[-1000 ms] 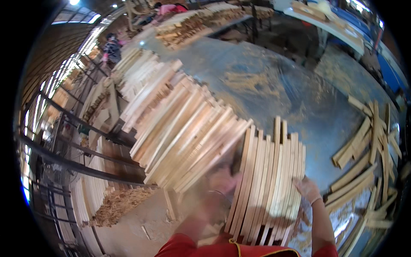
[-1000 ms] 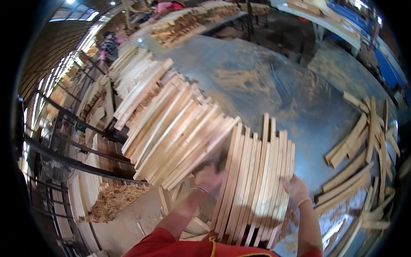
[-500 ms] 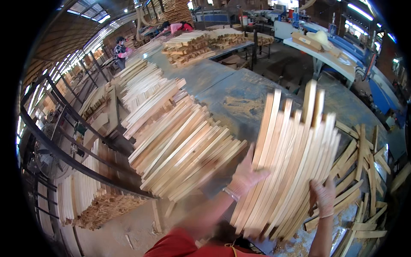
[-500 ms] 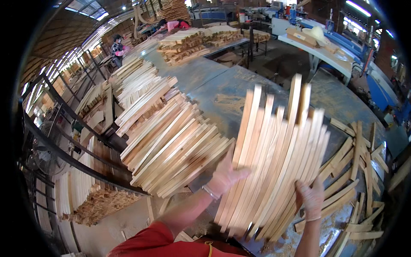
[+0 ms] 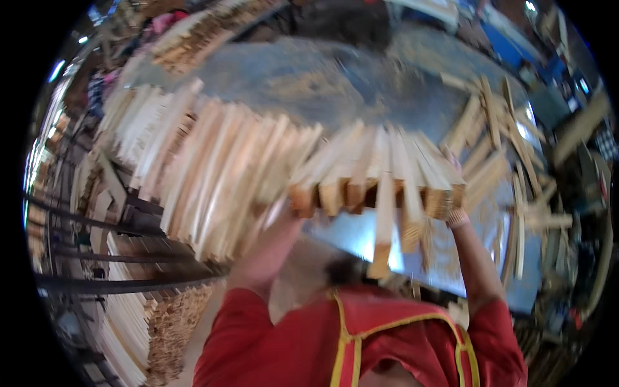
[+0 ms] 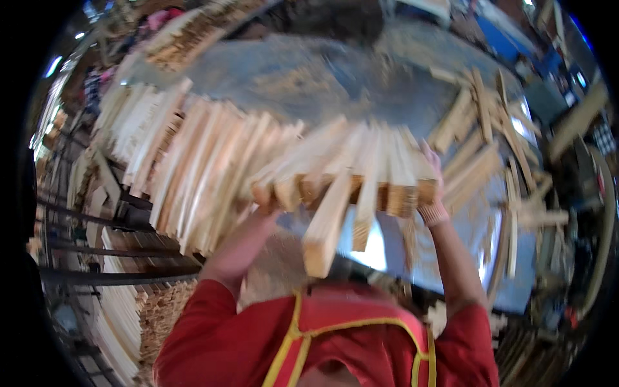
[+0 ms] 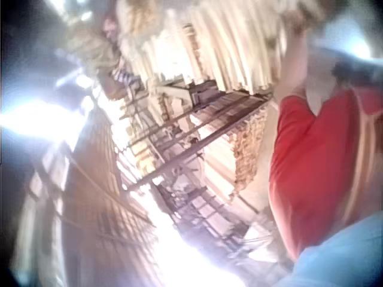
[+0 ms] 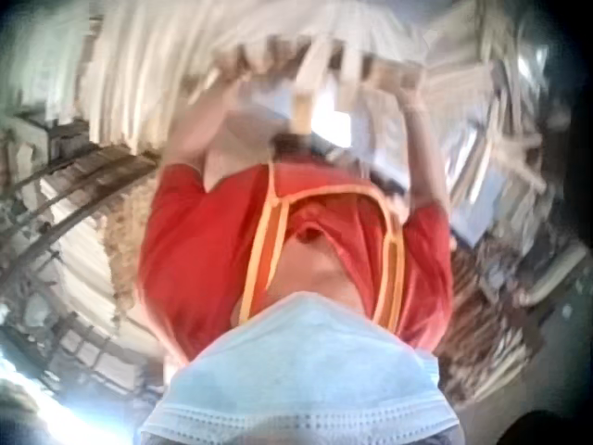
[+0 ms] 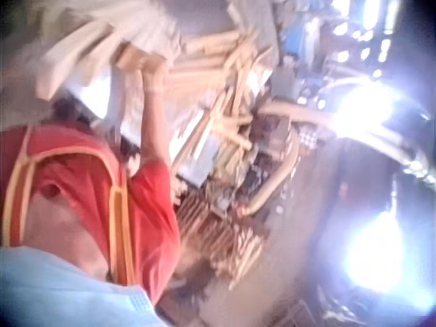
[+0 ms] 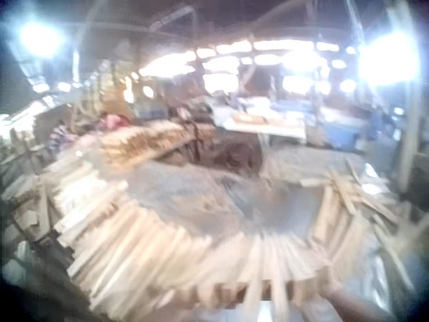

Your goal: The person picks up thin wooden planks from a pile on the floor and a metal table, then stacks them neatly on a metal rack. The person handles the wood by hand, organizing the pieces into a uniform stack.

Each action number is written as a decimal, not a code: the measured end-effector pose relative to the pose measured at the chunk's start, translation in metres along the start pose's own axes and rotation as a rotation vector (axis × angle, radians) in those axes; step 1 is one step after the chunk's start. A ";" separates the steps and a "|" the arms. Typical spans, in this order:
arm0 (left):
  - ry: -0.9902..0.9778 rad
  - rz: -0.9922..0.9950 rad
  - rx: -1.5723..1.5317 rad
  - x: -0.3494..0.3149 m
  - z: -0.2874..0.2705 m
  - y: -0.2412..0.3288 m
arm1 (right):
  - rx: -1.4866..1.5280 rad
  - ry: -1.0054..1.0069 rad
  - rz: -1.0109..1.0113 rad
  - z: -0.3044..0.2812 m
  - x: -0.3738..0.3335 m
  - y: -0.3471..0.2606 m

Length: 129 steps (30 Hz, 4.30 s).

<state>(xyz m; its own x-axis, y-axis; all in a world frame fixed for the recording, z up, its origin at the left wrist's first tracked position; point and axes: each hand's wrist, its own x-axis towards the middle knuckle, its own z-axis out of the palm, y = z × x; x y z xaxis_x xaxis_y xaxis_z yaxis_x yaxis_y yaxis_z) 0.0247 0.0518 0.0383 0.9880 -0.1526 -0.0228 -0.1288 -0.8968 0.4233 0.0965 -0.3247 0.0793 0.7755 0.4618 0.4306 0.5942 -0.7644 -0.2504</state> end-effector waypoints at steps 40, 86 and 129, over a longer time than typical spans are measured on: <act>0.193 -0.348 0.177 -0.049 0.093 0.035 | 0.655 -0.896 0.162 0.075 0.214 -0.052; -0.099 -0.641 0.358 -0.060 0.054 0.031 | 0.710 -0.776 0.641 0.138 -0.059 -0.069; 0.186 -0.561 0.370 -0.154 -0.050 -0.081 | 1.009 -0.616 0.890 0.083 -0.096 -0.019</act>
<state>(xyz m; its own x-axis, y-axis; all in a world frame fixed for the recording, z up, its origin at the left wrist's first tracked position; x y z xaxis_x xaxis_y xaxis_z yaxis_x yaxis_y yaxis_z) -0.1127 0.1686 0.0531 0.9075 0.4194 0.0215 0.4178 -0.9068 0.0556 0.0284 -0.3167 -0.0294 0.7692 0.3305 -0.5470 -0.4207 -0.3824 -0.8227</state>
